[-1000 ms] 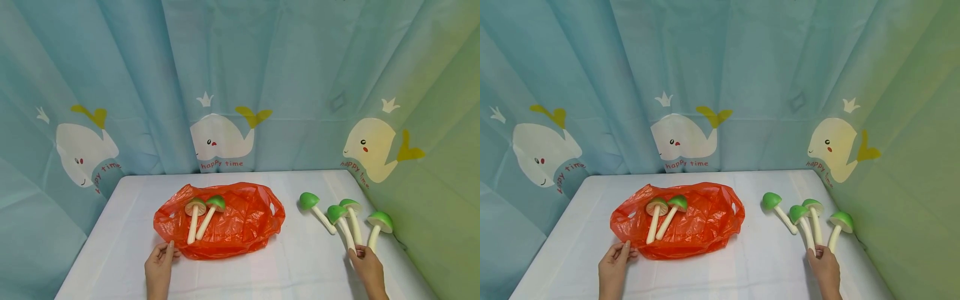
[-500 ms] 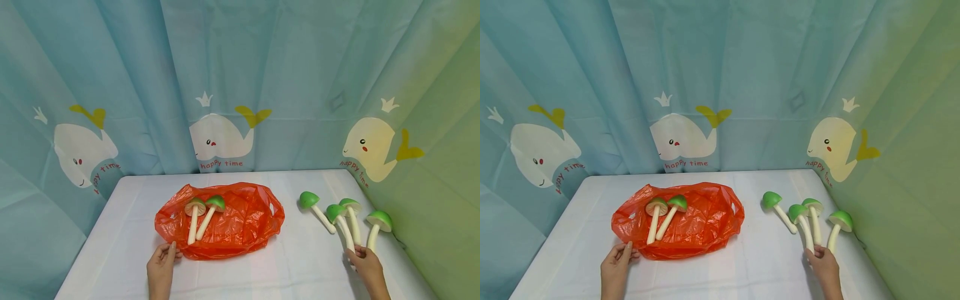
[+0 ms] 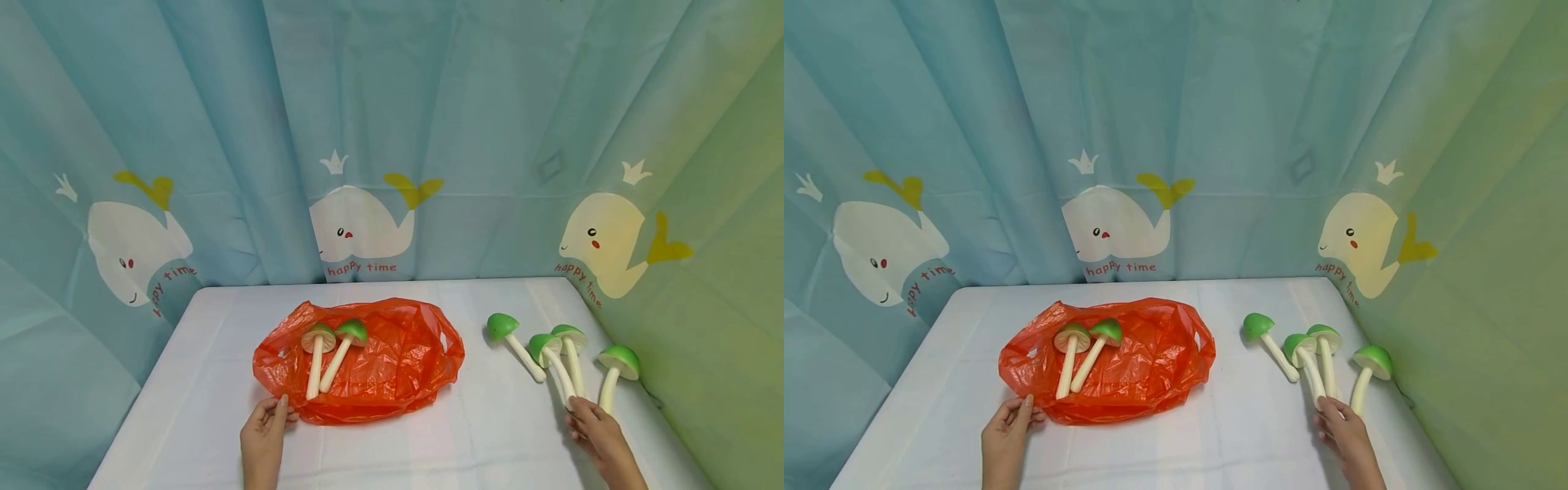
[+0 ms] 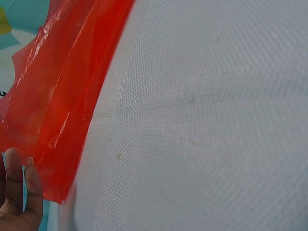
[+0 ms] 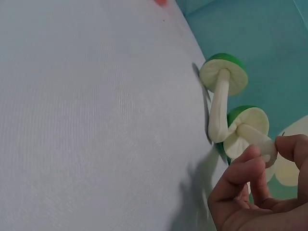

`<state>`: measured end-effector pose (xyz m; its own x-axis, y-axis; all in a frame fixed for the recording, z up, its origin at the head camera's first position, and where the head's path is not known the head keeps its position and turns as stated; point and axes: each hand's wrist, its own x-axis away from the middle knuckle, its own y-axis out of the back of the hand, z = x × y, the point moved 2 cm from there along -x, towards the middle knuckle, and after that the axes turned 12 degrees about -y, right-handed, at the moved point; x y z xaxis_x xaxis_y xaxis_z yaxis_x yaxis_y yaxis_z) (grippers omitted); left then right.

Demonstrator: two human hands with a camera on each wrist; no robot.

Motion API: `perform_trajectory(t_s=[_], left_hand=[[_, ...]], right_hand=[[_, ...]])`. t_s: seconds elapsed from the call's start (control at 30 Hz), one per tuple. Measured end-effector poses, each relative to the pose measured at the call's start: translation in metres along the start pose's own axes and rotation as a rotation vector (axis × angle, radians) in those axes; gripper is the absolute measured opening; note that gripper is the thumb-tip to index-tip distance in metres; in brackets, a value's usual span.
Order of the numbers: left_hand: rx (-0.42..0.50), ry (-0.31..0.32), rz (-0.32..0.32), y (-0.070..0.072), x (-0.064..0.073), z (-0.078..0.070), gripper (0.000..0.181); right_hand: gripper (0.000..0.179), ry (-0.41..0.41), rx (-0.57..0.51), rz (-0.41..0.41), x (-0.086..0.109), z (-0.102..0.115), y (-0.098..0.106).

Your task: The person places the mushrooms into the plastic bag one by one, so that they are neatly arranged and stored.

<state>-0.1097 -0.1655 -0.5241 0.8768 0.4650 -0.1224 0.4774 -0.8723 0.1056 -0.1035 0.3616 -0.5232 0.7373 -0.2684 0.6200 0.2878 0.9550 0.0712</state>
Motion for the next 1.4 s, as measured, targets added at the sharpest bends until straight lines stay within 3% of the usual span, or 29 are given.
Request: perform_trajectory(t_s=[0.1,0.23,0.7,1.13,1.4], left_hand=[[-0.001,0.009,-0.005,0.0,0.0,0.001,0.031],[0.004,0.004,-0.003,-0.001,0.0,0.0,0.031],[-0.007,0.0,0.011,-0.001,-0.001,0.001,0.034],[-0.021,-0.001,0.002,-0.003,0.001,0.002,0.031],[-0.024,-0.019,0.009,-0.003,0.001,-0.001,0.031]], right_hand=[[0.023,-0.02,-0.094,0.053,0.002,0.001,-0.001],[0.024,-0.003,-0.18,0.113,0.003,0.003,-0.004],[0.016,0.255,-0.377,0.314,0.004,0.005,-0.011],[0.025,0.448,-0.653,0.529,0.015,0.015,-0.026],[0.03,0.478,-0.747,0.674,0.016,0.021,-0.037]])
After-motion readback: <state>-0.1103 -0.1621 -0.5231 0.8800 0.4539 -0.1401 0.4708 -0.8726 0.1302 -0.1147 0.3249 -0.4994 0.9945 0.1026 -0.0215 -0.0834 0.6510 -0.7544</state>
